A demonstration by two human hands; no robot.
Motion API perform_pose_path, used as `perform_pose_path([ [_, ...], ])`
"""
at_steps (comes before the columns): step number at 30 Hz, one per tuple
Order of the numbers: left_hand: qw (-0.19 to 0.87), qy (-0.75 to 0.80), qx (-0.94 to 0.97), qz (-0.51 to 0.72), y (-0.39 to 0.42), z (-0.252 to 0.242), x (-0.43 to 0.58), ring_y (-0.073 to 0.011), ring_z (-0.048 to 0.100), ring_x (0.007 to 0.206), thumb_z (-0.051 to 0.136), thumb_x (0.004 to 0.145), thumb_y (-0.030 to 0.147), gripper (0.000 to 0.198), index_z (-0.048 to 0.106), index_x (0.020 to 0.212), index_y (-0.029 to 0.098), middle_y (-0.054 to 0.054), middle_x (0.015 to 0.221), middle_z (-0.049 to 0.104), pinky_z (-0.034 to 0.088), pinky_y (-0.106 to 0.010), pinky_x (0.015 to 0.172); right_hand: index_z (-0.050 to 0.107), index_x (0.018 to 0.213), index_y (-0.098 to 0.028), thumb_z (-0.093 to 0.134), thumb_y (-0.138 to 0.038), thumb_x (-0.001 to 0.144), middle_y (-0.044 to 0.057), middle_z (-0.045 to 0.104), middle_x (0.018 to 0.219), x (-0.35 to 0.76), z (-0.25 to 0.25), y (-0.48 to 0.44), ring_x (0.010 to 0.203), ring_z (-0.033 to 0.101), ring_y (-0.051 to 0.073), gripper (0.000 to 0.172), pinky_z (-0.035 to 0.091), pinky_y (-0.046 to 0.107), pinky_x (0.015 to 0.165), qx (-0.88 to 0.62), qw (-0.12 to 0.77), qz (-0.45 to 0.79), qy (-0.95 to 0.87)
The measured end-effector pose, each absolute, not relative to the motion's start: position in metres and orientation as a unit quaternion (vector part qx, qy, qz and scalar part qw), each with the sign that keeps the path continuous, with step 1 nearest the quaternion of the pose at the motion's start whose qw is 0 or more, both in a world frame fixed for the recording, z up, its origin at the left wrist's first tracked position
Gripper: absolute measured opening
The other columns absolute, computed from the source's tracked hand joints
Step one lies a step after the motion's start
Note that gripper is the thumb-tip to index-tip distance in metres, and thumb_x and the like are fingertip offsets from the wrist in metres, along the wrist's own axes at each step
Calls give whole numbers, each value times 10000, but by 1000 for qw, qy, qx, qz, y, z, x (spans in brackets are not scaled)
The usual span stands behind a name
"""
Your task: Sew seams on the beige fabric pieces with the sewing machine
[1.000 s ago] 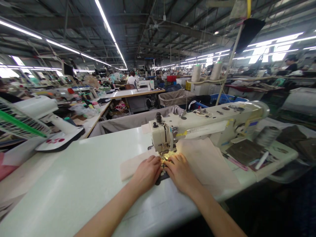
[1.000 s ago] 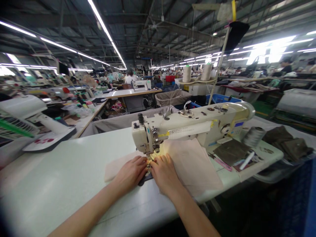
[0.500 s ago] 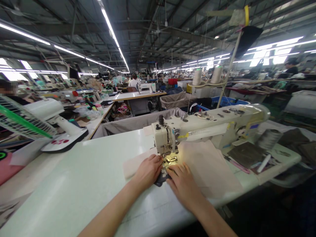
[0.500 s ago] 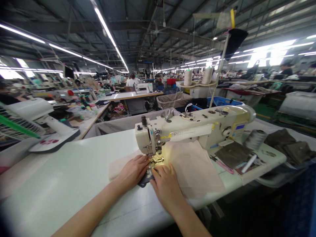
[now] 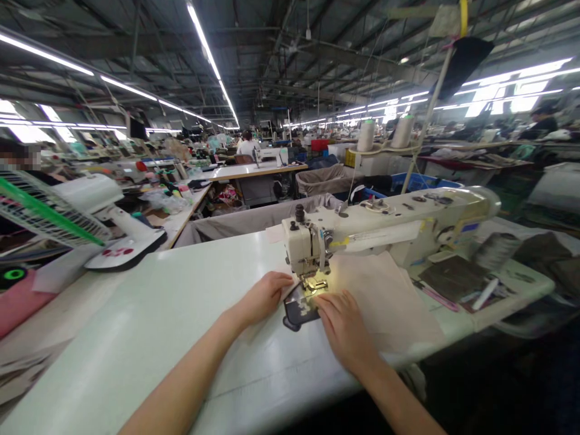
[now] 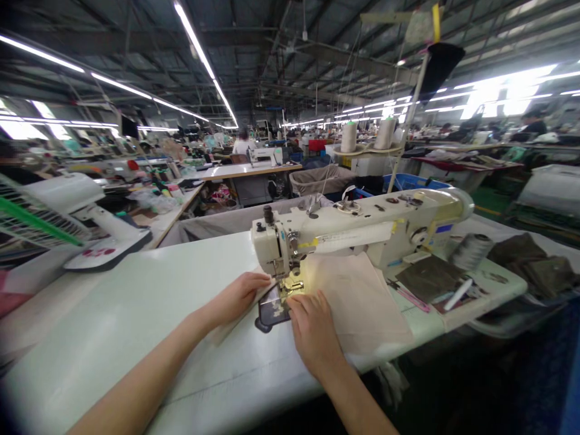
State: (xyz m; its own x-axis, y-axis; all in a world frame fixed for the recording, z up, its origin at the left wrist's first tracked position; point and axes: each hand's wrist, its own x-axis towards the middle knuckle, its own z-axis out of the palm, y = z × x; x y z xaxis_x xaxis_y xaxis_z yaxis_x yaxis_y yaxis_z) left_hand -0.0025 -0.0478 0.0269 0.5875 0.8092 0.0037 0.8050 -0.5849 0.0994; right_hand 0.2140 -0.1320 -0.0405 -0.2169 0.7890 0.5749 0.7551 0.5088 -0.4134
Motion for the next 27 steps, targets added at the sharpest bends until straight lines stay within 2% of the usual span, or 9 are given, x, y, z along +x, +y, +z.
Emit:
perform_pose_path([
  [3,-28,576,814,-66,-58,32,-15,-282,661,1102,429,994,181,301,691,1140,156,-162,1189,667,552,-391,890,627,1229,-204,392,-32,951,96,679,1158,221,-43,-132,1101,603,252,403,360,527,1103,-489,424,13,-762],
  [5,-41,621,777,-94,-69,34,-22,-332,704,980,408,993,178,308,686,1086,85,-217,1091,667,569,-433,785,648,1220,-217,395,-5,916,88,676,1121,225,-43,-134,1075,601,248,449,414,482,1058,-470,443,24,-763],
  [8,-45,645,752,-125,-87,36,-27,-348,720,943,409,975,139,294,680,1066,71,-212,1022,677,566,-432,754,678,1189,-219,409,25,873,83,653,1064,227,-41,-139,1032,586,242,482,473,423,959,-425,446,55,-786],
  [11,-47,654,742,-138,-97,38,-28,-347,721,960,390,976,122,304,675,1072,77,-205,1005,690,565,-423,751,705,1133,-214,422,42,865,75,631,1009,224,-39,-145,964,563,230,466,475,399,880,-390,426,73,-813],
  [15,-53,659,736,-141,-104,41,-23,-329,718,945,399,966,108,295,682,1044,86,-195,968,698,564,-416,751,728,999,-219,489,47,866,48,628,942,220,-38,-151,902,542,213,382,418,429,938,-381,371,68,-844],
  [19,-79,581,806,-86,-109,38,-10,-303,674,1032,446,944,93,259,683,1038,136,-167,1065,683,552,-419,836,718,965,-218,531,39,866,44,641,958,220,-36,-154,936,542,217,333,373,455,1009,-395,342,67,-850],
  [22,-67,414,907,22,-110,26,-2,-283,558,1281,459,986,137,309,624,1242,193,-124,1340,622,442,-485,1084,713,976,-219,503,26,885,52,656,996,222,-35,-155,972,557,223,335,382,451,1015,-395,335,77,-852],
  [24,-39,354,932,72,-107,16,-4,-260,442,1413,428,1029,196,384,515,1401,225,-95,1489,531,316,-520,1195,701,1051,-211,468,6,904,69,667,1033,222,-37,-154,998,572,230,350,413,433,995,-404,341,94,-844],
  [27,4,377,919,114,-100,3,-15,-247,381,1462,343,1063,238,433,424,1488,221,-96,1538,486,263,-548,1223,635,1228,-179,411,-48,934,109,673,1138,219,-38,-148,1074,590,244,391,454,417,984,-452,368,147,-799],
])
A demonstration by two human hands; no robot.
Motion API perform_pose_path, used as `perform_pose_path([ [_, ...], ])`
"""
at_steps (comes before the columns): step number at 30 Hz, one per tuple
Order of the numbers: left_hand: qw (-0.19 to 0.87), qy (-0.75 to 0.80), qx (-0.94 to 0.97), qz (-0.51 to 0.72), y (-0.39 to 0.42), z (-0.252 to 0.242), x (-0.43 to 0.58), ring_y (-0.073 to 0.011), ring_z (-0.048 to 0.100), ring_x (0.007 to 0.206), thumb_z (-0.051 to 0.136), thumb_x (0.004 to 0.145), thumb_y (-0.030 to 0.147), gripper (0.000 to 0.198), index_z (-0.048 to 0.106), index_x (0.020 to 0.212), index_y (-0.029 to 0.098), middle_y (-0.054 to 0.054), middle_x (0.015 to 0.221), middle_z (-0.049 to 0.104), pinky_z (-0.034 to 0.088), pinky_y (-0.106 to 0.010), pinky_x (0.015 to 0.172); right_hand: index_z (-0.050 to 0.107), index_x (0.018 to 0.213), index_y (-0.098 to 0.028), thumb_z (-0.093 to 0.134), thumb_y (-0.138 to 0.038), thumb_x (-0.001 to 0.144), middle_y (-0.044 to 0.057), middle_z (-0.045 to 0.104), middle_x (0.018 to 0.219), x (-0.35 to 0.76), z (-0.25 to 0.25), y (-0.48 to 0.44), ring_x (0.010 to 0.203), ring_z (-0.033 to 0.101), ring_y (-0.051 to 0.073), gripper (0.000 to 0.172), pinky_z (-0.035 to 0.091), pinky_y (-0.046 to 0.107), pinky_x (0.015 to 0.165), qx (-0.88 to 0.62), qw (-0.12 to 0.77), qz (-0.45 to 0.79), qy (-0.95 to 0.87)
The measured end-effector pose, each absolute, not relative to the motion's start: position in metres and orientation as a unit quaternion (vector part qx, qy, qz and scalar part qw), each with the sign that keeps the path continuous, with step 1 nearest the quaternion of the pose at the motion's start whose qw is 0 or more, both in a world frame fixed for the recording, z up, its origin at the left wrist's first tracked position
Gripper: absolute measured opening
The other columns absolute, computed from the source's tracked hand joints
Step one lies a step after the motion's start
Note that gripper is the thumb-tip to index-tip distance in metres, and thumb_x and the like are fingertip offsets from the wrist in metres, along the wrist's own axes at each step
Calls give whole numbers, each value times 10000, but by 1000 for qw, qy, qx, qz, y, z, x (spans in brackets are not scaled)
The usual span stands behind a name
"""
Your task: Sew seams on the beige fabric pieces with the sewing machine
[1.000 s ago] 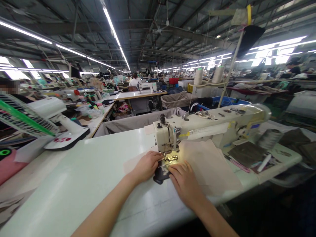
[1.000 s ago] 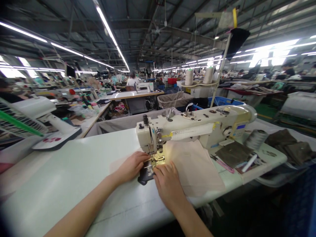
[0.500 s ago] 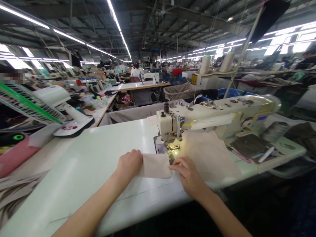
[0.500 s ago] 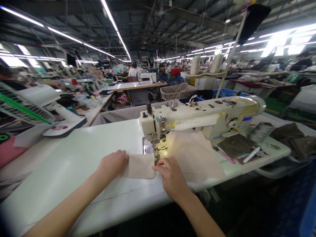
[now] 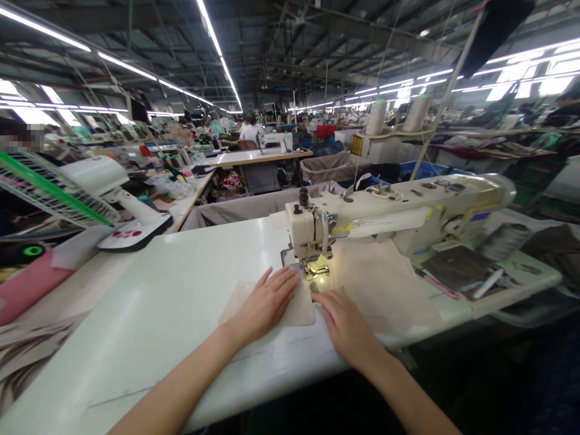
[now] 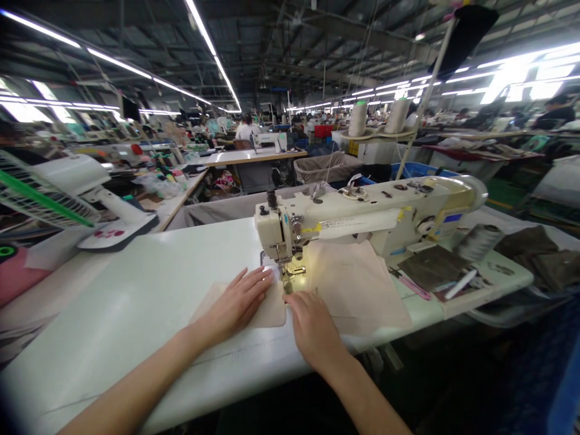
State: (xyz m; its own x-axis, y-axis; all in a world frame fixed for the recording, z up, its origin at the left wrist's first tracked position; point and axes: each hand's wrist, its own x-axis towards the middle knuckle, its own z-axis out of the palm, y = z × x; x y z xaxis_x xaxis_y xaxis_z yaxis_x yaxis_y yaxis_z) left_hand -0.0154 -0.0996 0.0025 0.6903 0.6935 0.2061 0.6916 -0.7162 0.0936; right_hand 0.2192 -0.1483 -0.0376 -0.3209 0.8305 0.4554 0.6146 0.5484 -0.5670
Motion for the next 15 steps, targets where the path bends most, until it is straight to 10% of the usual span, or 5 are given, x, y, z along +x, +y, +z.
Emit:
perform_pose_path([
  [7,77,466,863,180,-96,-12,-30,-265,435,1426,300,1061,284,453,436,1491,231,-124,1507,502,306,-561,1202,603,1273,-214,482,-133,924,94,681,1219,200,-22,-120,1127,627,232,379,451,388,1012,-525,378,339,-683],
  [15,87,473,864,148,-100,-14,-20,-266,410,1434,287,1068,339,471,409,1499,190,-141,1523,478,263,-574,1215,495,1400,-145,679,-155,821,-39,652,733,203,-14,-116,697,624,162,607,437,257,663,-538,298,428,-662],
])
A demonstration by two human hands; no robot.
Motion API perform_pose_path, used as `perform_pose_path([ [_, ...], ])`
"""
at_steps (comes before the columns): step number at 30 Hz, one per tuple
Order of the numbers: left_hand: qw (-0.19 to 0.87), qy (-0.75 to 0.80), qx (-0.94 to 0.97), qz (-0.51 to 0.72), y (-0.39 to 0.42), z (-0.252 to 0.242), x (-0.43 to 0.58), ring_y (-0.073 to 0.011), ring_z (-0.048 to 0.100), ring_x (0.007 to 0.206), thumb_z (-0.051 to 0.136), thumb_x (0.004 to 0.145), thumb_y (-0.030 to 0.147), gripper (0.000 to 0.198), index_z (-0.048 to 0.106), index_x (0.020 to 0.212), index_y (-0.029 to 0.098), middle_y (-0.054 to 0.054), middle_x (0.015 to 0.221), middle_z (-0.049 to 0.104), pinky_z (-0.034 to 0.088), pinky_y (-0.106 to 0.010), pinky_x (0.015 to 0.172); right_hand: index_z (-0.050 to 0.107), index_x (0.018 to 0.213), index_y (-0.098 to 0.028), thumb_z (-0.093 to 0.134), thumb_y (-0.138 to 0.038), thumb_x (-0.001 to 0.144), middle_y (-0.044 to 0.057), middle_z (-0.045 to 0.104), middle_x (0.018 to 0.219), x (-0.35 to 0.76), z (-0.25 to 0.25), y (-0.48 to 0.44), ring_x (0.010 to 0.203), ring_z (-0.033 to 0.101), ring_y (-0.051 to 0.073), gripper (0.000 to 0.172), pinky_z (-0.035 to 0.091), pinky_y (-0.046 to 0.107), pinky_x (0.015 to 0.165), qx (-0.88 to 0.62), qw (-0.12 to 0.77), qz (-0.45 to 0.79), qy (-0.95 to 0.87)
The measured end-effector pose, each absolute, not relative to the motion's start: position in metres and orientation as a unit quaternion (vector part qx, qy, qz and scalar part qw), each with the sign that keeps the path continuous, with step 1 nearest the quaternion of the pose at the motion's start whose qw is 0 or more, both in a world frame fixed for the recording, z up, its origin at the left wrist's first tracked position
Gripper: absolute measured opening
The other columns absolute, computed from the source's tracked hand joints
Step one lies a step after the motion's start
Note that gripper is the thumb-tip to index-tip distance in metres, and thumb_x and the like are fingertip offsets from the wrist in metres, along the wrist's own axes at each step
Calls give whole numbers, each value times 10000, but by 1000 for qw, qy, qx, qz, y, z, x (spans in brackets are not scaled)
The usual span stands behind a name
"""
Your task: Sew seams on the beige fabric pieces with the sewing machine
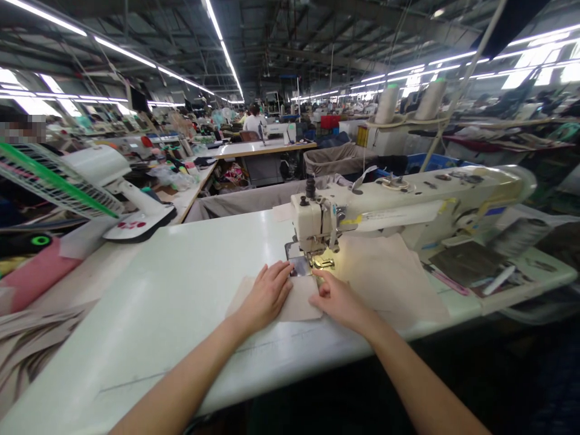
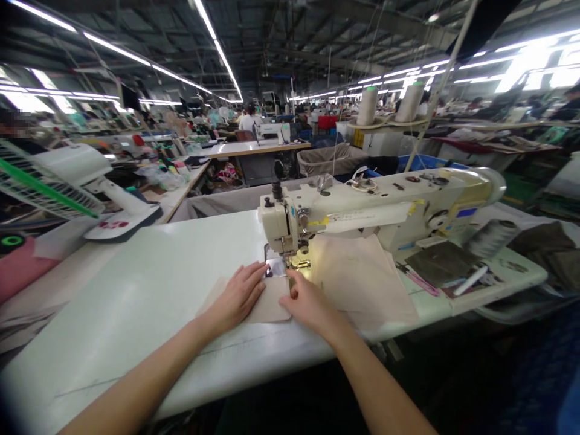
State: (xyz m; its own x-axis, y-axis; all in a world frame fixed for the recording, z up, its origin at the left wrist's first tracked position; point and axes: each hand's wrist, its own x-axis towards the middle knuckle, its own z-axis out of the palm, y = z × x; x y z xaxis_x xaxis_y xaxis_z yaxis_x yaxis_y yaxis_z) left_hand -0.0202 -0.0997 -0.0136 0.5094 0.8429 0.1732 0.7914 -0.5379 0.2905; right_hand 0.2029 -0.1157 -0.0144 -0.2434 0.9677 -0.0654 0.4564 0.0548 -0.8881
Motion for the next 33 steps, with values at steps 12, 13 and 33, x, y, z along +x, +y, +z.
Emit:
perform_pose_path([
  [12,70,488,863,110,-95,-12,-24,-311,361,1461,377,1046,472,520,429,1494,213,-137,1550,450,263,-602,1194,409,1510,-212,715,-64,740,-99,602,659,208,5,-121,650,596,138,842,374,233,622,-529,228,401,-712],
  [13,65,489,863,107,-95,-13,-24,-314,354,1465,389,1040,490,536,422,1499,215,-136,1555,445,261,-603,1194,407,1514,-218,723,-60,737,-100,596,660,208,6,-121,649,593,135,853,369,230,619,-530,224,394,-717],
  [33,18,506,856,105,-95,-16,-22,-363,363,1459,489,1000,522,625,399,1511,173,-184,1540,456,314,-627,1163,689,1052,-220,675,-117,895,66,642,1054,217,-3,-156,989,590,235,188,466,347,850,-442,230,93,-862],
])
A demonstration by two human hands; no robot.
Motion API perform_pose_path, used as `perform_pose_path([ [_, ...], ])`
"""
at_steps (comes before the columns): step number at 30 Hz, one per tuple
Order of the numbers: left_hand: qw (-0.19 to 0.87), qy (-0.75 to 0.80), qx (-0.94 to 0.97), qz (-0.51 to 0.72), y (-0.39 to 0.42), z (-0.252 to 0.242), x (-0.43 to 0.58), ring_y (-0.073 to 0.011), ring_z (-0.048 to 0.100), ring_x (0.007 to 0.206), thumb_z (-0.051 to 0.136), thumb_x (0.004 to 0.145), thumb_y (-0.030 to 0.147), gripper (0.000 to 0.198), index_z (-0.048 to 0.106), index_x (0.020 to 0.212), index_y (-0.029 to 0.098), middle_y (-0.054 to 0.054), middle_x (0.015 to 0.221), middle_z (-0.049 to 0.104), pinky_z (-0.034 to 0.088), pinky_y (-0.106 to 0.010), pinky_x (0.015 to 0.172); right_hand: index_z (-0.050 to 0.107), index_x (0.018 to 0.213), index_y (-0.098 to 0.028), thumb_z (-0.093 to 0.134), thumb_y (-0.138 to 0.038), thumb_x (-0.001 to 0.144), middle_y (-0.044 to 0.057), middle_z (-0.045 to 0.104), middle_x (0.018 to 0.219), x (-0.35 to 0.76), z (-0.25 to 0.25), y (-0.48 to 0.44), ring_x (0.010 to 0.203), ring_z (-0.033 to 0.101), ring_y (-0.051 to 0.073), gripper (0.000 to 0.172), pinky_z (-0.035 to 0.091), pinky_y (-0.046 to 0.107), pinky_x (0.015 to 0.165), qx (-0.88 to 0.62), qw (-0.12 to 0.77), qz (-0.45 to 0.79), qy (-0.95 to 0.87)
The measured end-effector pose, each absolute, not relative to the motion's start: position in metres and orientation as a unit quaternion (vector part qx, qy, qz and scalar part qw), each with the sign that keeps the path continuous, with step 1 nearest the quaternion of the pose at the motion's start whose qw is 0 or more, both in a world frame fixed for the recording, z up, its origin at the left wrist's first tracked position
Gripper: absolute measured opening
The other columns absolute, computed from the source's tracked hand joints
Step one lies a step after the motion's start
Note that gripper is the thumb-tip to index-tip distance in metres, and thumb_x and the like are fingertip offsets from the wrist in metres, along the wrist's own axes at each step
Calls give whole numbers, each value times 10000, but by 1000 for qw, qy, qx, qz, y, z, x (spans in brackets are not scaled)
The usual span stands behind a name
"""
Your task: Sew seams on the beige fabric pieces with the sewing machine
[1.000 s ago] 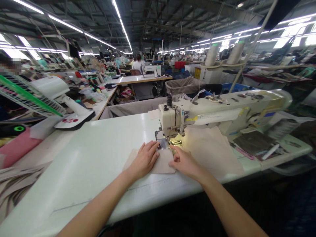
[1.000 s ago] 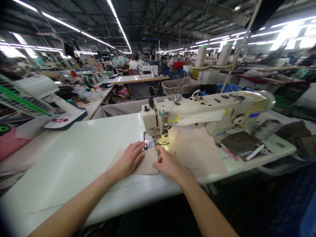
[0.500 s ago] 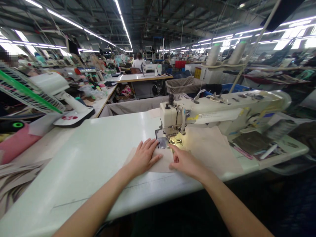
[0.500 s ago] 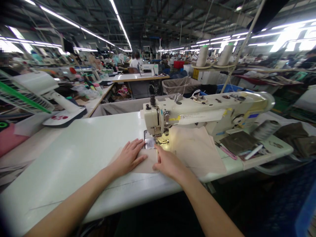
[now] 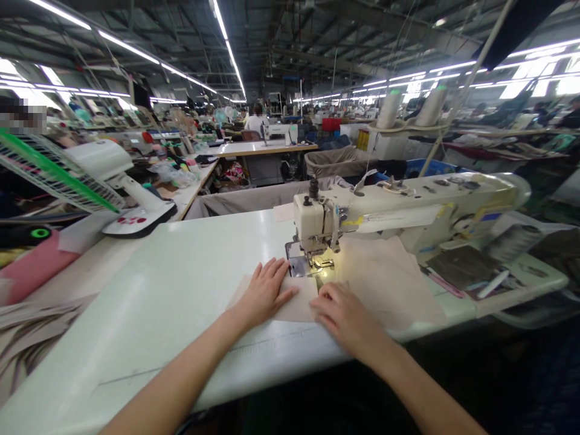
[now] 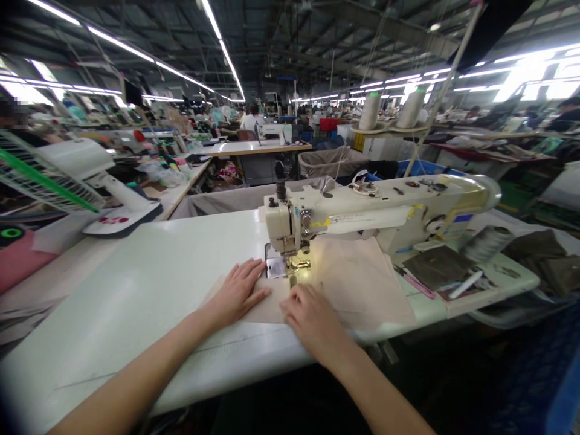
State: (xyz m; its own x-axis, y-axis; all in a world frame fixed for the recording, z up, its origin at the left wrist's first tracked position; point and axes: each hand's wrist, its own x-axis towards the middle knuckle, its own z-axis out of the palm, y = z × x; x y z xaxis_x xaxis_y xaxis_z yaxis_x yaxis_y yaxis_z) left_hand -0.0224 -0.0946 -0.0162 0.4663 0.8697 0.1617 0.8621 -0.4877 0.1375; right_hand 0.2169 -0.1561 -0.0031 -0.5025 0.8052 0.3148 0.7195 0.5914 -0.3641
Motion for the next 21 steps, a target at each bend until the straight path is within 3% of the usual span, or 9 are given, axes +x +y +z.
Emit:
perform_pose_path([
  [3,-36,459,880,115,-103,-13,-13,-354,352,1469,497,1020,361,488,453,1475,191,-163,1539,468,260,-647,1187,677,965,-208,616,-92,943,51,665,1020,218,-15,-166,978,582,225,133,468,359,882,-389,252,56,-885],
  [6,-23,340,933,113,-116,-8,1,-266,443,1419,446,1022,188,406,506,1423,211,-96,1486,543,302,-519,1221,658,1063,-200,587,-97,965,46,682,1013,219,-21,-171,971,583,225,159,464,374,924,-376,258,57,-888],
  [8,3,323,938,129,-120,-7,11,-254,519,1345,471,1008,189,385,531,1388,186,-103,1420,594,404,-447,1175,650,1101,-199,563,-104,979,47,684,1020,221,-22,-170,982,584,229,177,453,394,966,-379,263,53,-886],
  [11,26,350,924,153,-116,-7,20,-272,561,1282,511,980,203,365,557,1340,171,-119,1354,623,476,-441,1114,649,1133,-204,558,-122,987,57,686,1069,224,-24,-162,1036,586,243,191,433,431,1016,-393,271,41,-878],
  [21,62,394,902,164,-94,-2,25,-261,571,1215,515,960,191,311,572,1266,211,-111,1279,596,516,-427,1051,665,1079,-215,506,-119,1000,54,698,1069,223,-31,-138,1049,610,228,202,420,474,1050,-426,301,45,-852],
])
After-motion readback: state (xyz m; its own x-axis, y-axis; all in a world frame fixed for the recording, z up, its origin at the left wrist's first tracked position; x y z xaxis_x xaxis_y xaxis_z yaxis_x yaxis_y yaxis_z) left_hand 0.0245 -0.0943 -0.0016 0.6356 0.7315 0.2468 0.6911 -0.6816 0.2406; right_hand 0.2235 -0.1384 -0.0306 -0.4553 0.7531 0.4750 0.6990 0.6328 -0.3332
